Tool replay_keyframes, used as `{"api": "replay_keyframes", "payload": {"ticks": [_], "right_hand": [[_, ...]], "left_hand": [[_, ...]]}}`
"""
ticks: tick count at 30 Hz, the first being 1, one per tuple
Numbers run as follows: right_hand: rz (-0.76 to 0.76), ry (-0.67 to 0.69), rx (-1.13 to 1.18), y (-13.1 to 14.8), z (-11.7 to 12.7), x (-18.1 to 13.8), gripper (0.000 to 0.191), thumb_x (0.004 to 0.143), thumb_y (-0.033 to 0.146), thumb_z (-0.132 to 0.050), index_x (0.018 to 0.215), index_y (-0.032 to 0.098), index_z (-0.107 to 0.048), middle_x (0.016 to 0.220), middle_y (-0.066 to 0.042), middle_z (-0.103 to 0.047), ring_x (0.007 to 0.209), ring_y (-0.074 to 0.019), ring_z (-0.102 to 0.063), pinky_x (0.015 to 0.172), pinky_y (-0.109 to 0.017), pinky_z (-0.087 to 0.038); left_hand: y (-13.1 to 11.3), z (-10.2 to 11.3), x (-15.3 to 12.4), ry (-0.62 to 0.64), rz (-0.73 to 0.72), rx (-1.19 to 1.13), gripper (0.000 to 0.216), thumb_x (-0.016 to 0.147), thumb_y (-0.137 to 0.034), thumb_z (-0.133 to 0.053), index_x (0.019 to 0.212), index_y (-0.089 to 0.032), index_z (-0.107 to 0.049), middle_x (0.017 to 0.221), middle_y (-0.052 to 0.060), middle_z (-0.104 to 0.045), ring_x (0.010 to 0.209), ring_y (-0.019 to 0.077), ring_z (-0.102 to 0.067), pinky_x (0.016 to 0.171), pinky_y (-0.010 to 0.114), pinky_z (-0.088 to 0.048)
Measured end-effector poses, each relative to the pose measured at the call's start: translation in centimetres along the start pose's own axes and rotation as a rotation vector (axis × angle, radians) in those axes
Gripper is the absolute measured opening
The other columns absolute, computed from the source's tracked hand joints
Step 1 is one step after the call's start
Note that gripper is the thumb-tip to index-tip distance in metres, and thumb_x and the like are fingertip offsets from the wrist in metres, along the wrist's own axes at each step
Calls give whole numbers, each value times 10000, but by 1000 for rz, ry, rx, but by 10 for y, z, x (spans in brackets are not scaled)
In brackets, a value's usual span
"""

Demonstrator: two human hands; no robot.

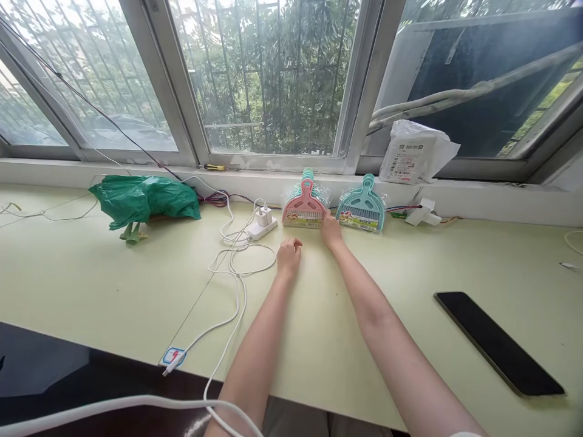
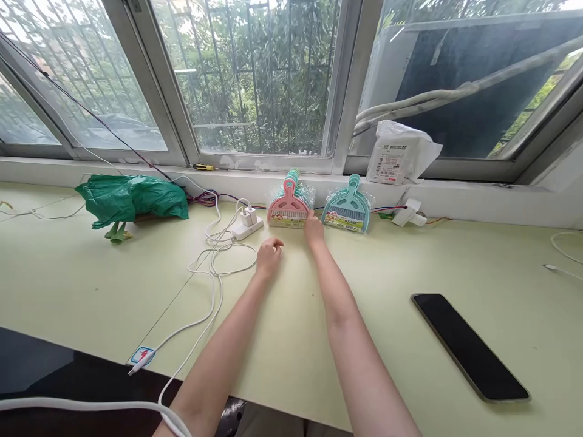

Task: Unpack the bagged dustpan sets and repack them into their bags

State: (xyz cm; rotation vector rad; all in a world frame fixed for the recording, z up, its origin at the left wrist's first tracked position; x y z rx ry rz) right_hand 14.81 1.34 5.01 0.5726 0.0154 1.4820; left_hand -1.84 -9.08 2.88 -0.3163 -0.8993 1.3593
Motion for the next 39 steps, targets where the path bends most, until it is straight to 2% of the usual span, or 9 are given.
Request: {"api": "replay_keyframes", "payload": {"ticks": [6,12,18,22,27,32,39], "right_hand": [[-46,20,12,4,0,3,374,967,268,-376,1275,56,-397,969,-273,-668,974,-321,-678,774,-387,-506],[-92,-49,-115,-2,7,2,465,949,356,-426,1298,50,-423,945,-274,-682,941,-340,-685,751,-383,-491],[-106,-64,-155,-11,13,-1,431,981,426,-313,1115,123,-589,959,-227,-696,922,-311,-683,748,-359,-466],[-60,-57,-164,-11,15,4,448,987,401,-293,1092,125,-630,974,-223,-695,936,-324,-679,754,-373,-459],[-59,-37,-163,-10,15,9,456,988,385,-297,1105,105,-637,998,-242,-683,956,-324,-675,770,-378,-457],[-67,-16,-150,-19,13,5,485,982,476,-301,1081,133,-629,990,-222,-691,956,-308,-667,775,-367,-446],[-11,-98,-61,-37,12,-10,518,971,545,-287,1109,151,-595,850,-154,-694,811,-255,-658,709,-299,-415]], "left_hand": [[-7,-8,0,82,-58,79,233,865,-86,-415,858,-214,-610,978,63,-668,1030,203,-583,885,316,-441],[-4,-10,1,92,-39,59,232,876,-112,-424,868,-216,-632,970,49,-685,995,189,-596,867,305,-446],[2,-13,1,99,-8,15,229,867,-117,-430,856,-209,-640,970,43,-693,939,176,-610,832,299,-452],[1,-12,1,103,-12,-5,232,864,-123,-429,855,-208,-645,965,44,-696,915,174,-614,822,297,-457],[1,-12,1,117,6,9,234,858,-129,-434,873,-218,-650,959,42,-695,926,171,-614,823,290,-462],[-1,-12,2,116,-1,-1,226,852,-131,-441,856,-216,-651,938,42,-695,921,176,-614,823,295,-465],[1,-13,2,116,-2,-14,233,855,-141,-433,851,-217,-653,964,39,-698,923,173,-612,831,295,-460]]}}
Point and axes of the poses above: each hand's wrist, its own x-axis towards the middle knuckle, its own z-axis out of the back of the hand, y = z × x, the point moved 8 cm from there along x, towards the middle knuckle
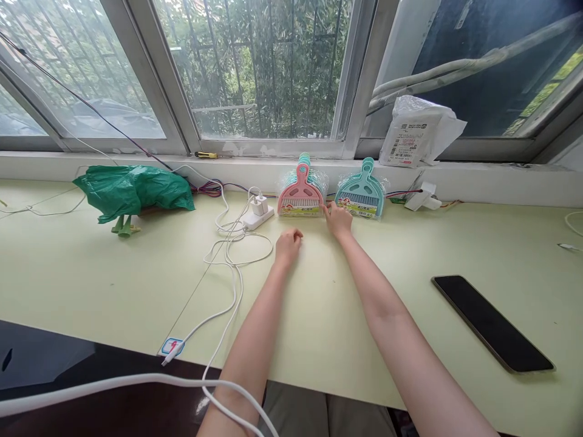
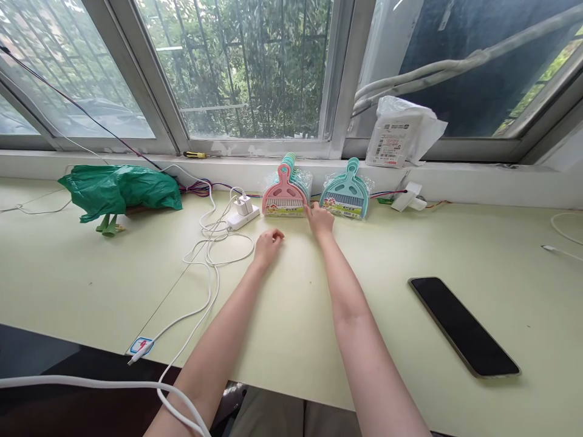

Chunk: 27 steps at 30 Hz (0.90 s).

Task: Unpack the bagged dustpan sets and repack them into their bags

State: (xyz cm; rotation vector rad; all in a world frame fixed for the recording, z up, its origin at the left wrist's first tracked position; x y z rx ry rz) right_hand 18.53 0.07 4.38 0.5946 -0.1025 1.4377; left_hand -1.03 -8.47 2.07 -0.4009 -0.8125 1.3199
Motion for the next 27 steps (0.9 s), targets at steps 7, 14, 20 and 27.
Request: {"api": "replay_keyframes", "payload": {"ticks": [7,14,20,27], "right_hand": [[-345,-435,96,-98,31,-7,332,924,291,-400,1195,152,-532,1287,-183,-562,1200,-302,-493,898,-420,-417],[-548,-131,171,-189,8,4,402,818,381,-588,1171,192,-555,1238,-157,-602,1182,-307,-502,1019,-503,-318],[-597,-148,234,-191,19,-9,391,734,277,-652,1104,190,-562,1326,-151,-545,1257,-317,-444,1018,-467,-327],[-484,-9,390,-181,20,-36,455,756,129,-543,1199,204,-470,1106,-74,-673,981,-212,-615,855,-335,-426]], "left_hand": [[2,-1,1,11,17,-9,229,851,-143,-440,854,-216,-657,949,36,-700,914,169,-613,818,287,-456],[4,-3,3,10,18,-15,223,834,-148,-448,846,-209,-661,922,37,-697,877,168,-610,797,282,-451],[4,-3,5,-5,-4,-44,218,821,-144,-453,828,-203,-663,903,36,-700,844,168,-611,791,283,-455],[-1,-5,4,20,-31,-15,222,821,-144,-454,835,-197,-669,913,48,-702,824,172,-612,809,294,-458]]}}
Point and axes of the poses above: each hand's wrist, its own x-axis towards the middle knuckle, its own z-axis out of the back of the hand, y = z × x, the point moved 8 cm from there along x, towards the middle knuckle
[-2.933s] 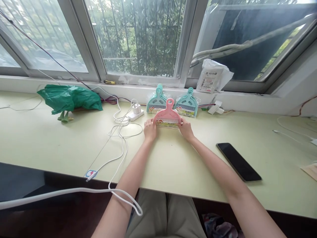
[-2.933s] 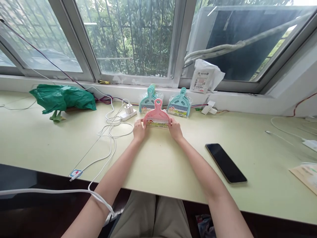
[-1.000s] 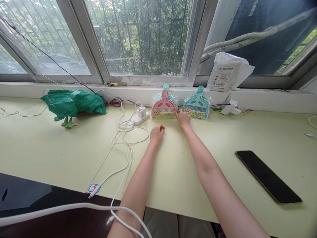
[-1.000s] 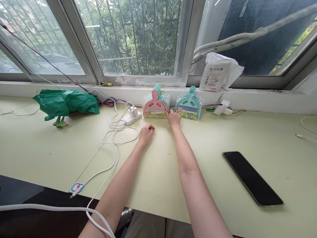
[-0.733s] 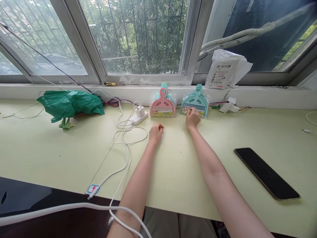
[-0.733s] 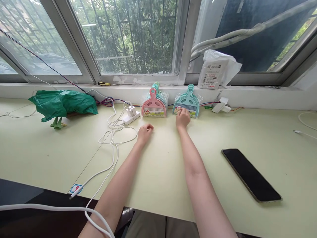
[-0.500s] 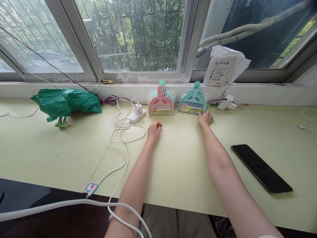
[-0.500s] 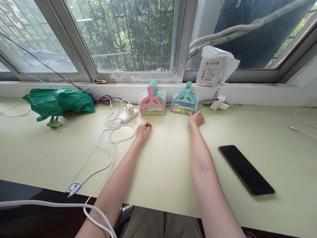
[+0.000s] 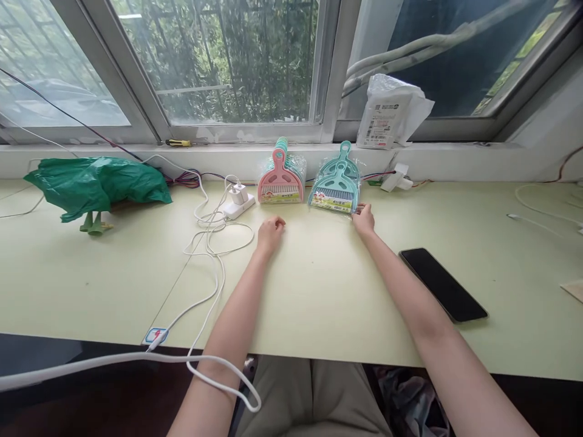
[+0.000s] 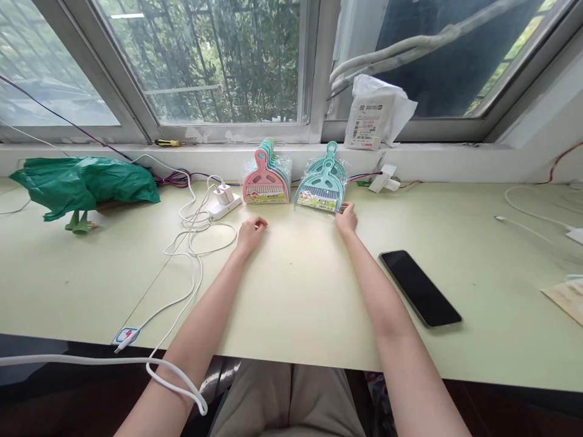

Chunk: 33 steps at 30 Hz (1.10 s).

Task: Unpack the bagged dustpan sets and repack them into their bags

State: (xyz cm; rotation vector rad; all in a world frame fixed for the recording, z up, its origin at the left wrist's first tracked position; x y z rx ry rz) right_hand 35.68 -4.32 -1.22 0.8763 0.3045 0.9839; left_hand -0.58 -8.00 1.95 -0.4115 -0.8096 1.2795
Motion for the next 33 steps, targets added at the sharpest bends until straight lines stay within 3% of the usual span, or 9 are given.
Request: {"api": "replay_keyframes", "payload": {"ticks": [6,11,14,18,20,23,26,29,33], "right_hand": [[87,89,71,1,22,-57,585,765,149,-489,1335,278,-456,1076,-49,-674,915,-228,-612,824,-351,-426],[187,236,252,15,31,-121,353,730,213,-498,1031,260,-676,913,-16,-643,710,-159,-557,708,-293,-413],[208,360,450,28,28,-152,218,707,239,-516,875,225,-655,834,0,-593,627,-128,-519,610,-262,-388],[267,386,599,47,34,-171,100,737,247,-496,779,218,-581,809,2,-585,687,-144,-573,583,-252,-374],[323,341,579,55,42,-174,102,757,238,-486,771,216,-584,788,0,-589,717,-155,-591,626,-265,-395],[397,245,566,61,56,-172,126,777,213,-463,757,211,-587,757,1,-592,729,-159,-596,704,-286,-422],[427,177,552,58,63,-165,159,789,197,-431,780,210,-589,779,-6,-609,732,-161,-587,717,-294,-425],[418,117,454,50,62,-156,214,802,187,-397,828,216,-607,842,-28,-638,783,-183,-561,727,-313,-422],[482,-13,236,51,68,-154,260,800,158,-406,882,225,-644,1071,-70,-642,1066,-239,-512,916,-392,-390]], "left_hand": [[-9,-6,-1,35,-43,-15,213,830,-166,-461,861,-186,-671,934,64,-703,831,175,-618,830,296,-456],[-14,-16,-5,43,28,-106,259,843,-196,-466,1018,-163,-655,844,60,-700,820,183,-629,840,302,-448],[-15,-14,-9,-18,82,-131,316,859,-224,-471,1126,-142,-619,883,79,-693,815,187,-622,834,310,-442],[0,-2,-11,-93,253,-349,446,821,-286,-577,1239,-134,-549,899,71,-679,768,163,-612,763,284,-456],[6,-4,-12,-27,344,-580,492,776,-295,-638,1234,-144,-542,842,39,-665,676,126,-592,664,247,-456],[-4,-19,-18,244,384,-873,407,738,-343,-684,1080,-137,-602,797,32,-656,619,100,-585,571,215,-444],[-21,-34,-33,513,367,-885,321,685,-360,-751,871,-134,-618,728,36,-653,600,105,-591,545,210,-449],[-33,-40,-43,556,332,-830,316,653,-337,-789,814,-148,-593,682,9,-637,559,86,-567,527,198,-439],[-43,-42,-45,514,300,-866,349,681,-375,-769,890,-143,-612,796,38,-681,637,106,-617,605,232,-496]]}}
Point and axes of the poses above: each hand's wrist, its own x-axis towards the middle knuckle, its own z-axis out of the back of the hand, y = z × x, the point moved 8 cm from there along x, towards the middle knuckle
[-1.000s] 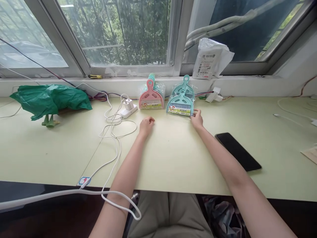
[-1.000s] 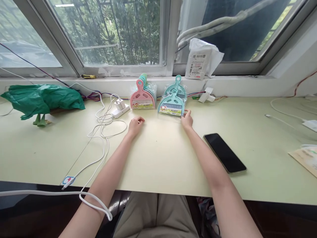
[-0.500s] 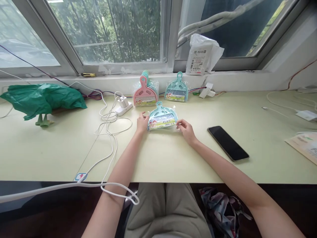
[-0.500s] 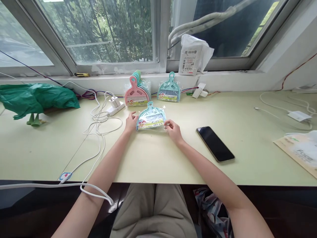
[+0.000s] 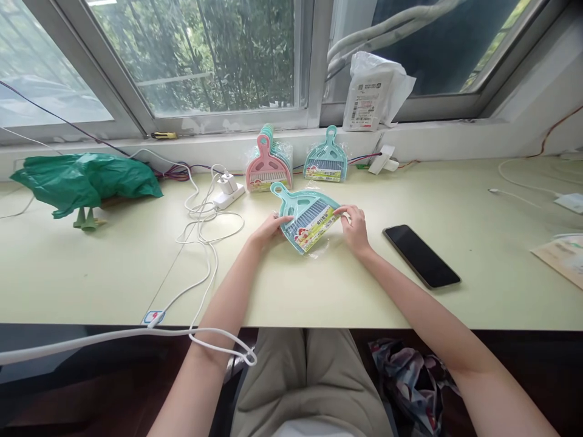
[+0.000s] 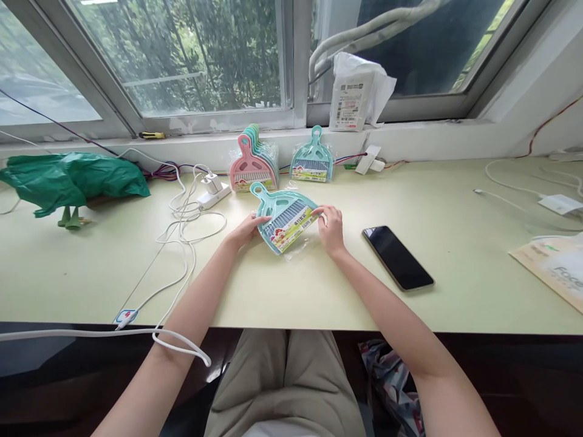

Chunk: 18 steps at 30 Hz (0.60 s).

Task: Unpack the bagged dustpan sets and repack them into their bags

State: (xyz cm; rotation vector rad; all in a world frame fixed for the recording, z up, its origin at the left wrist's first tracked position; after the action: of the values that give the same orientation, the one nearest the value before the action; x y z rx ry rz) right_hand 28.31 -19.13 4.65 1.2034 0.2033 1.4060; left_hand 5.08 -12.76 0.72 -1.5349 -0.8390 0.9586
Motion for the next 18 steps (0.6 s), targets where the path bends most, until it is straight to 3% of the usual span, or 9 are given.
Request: {"api": "replay_keyframes", "payload": {"ticks": [3,6,9,12,16,18], "right_hand": [[11,-62,-197,7,9,0,257,823,196,-455,966,241,-664,1182,-81,-600,1129,-273,-484,952,-432,-364],[68,-26,-241,17,10,-1,228,859,241,-456,964,232,-658,1072,-86,-631,1037,-265,-528,924,-416,-382],[92,194,-44,21,-9,-4,214,893,302,-440,942,217,-631,835,-53,-645,775,-199,-572,798,-346,-436],[-13,379,194,17,-31,-12,243,891,421,-478,911,212,-601,728,-19,-624,608,-153,-542,657,-305,-442],[-195,406,500,3,-45,-14,355,836,567,-538,870,214,-561,768,-21,-637,606,-137,-558,587,-286,-446],[-277,401,677,-2,-49,-13,397,791,596,-588,924,222,-564,833,-23,-657,698,-148,-615,647,-292,-493]], "left_hand": [[-3,2,2,-22,-42,13,375,678,-381,-773,924,-138,-627,833,55,-697,666,123,-638,636,254,-516],[-6,9,3,-88,-76,32,403,682,-402,-768,957,-141,-630,845,58,-701,671,132,-645,654,280,-541],[-11,13,2,-121,-130,9,422,703,-423,-747,999,-149,-622,873,55,-700,693,129,-647,645,269,-544],[-16,13,-1,-122,-167,-6,447,717,-438,-730,1042,-155,-610,916,55,-698,720,126,-649,636,250,-536],[-17,8,-2,-59,-159,29,483,706,-434,-731,1081,-157,-603,951,63,-699,714,131,-657,636,253,-532],[-18,6,-2,-39,-154,36,490,698,-420,-738,1089,-159,-603,969,66,-698,720,136,-662,654,263,-538]]}}
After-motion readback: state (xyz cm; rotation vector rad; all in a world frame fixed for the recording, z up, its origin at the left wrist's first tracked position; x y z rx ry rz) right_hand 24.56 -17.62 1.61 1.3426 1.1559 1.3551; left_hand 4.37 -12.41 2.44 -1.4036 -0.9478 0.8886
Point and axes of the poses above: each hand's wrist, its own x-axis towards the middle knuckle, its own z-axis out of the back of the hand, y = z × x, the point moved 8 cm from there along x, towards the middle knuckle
